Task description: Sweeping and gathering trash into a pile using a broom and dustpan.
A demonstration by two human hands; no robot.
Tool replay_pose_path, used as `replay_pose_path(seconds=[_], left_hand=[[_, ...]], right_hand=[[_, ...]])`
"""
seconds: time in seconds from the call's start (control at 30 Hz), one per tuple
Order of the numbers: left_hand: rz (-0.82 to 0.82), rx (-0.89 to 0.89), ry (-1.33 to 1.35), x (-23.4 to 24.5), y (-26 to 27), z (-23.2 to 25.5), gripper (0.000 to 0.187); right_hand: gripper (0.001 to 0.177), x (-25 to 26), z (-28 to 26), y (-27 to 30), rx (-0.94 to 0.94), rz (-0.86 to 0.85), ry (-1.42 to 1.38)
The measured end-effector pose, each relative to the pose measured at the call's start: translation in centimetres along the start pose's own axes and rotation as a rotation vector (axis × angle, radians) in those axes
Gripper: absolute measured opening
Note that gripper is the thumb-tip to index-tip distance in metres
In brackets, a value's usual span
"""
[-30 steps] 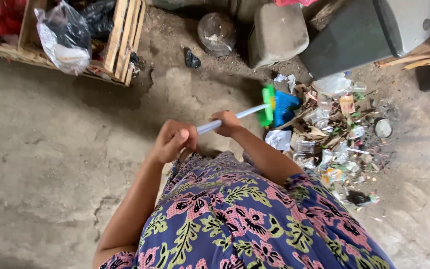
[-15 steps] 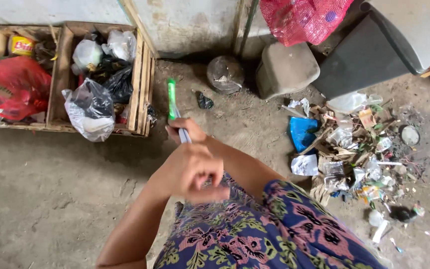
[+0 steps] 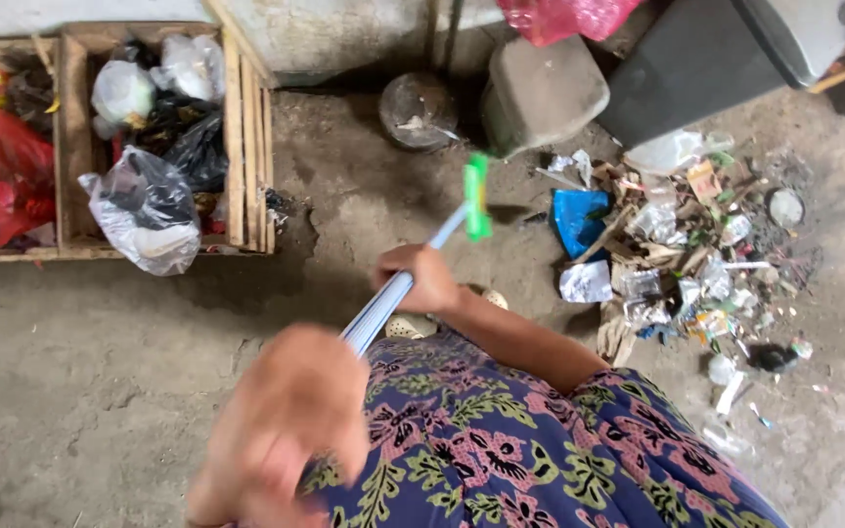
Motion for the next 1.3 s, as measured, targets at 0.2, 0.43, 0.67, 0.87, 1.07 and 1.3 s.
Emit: replay_pose_path(seconds=[0.2,0.43,0.67,0.87,1.07,1.3], left_hand=[[-0.208,-0.34,-0.325,-4.9,-5.2,5.3,0.022],[0.003,-0.061,0.012,-13.6,-10.1,-10.3,0.027],[-0.012,0.091,0.084,-23.0,-12.2,-10.7,0.018],[-0.23,-0.189,-0.04,-22.1,-14.5,0.9,0.016],[-0.132,0.058,-0.017,-24.7,-15.6,-7.7,0.024],[0.146,0.248,0.091,-26.6,-9.5,-17.9,0.029]], right_hand=[[0.024,-0.6,-1.7,-1.3,0.13,-0.093,-0.065],[0.016,9.6,16.6,6.1,-0.12,-0.273,0.074],[0.015,22.0,15.7,14.7,-0.22,-0.058,0.137],[0.03,19.3,4.3,13.3,0.028,-0.15,0.002],[0.021,17.3,14.5,11.7,0.082,-0.273,-0.03],[0.015,22.8,23.8,14.7,-0.138,-0.094,0.297]])
Point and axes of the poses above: each hand's wrist, its own y-axis away from the middle knuckle, its own x-axis out of the back of the hand, z = x × y, the point moved 8 cm from there along -y, towards the middle knuckle, and after that the axes turned 8 degrees about -x, right-handed, at the moved point
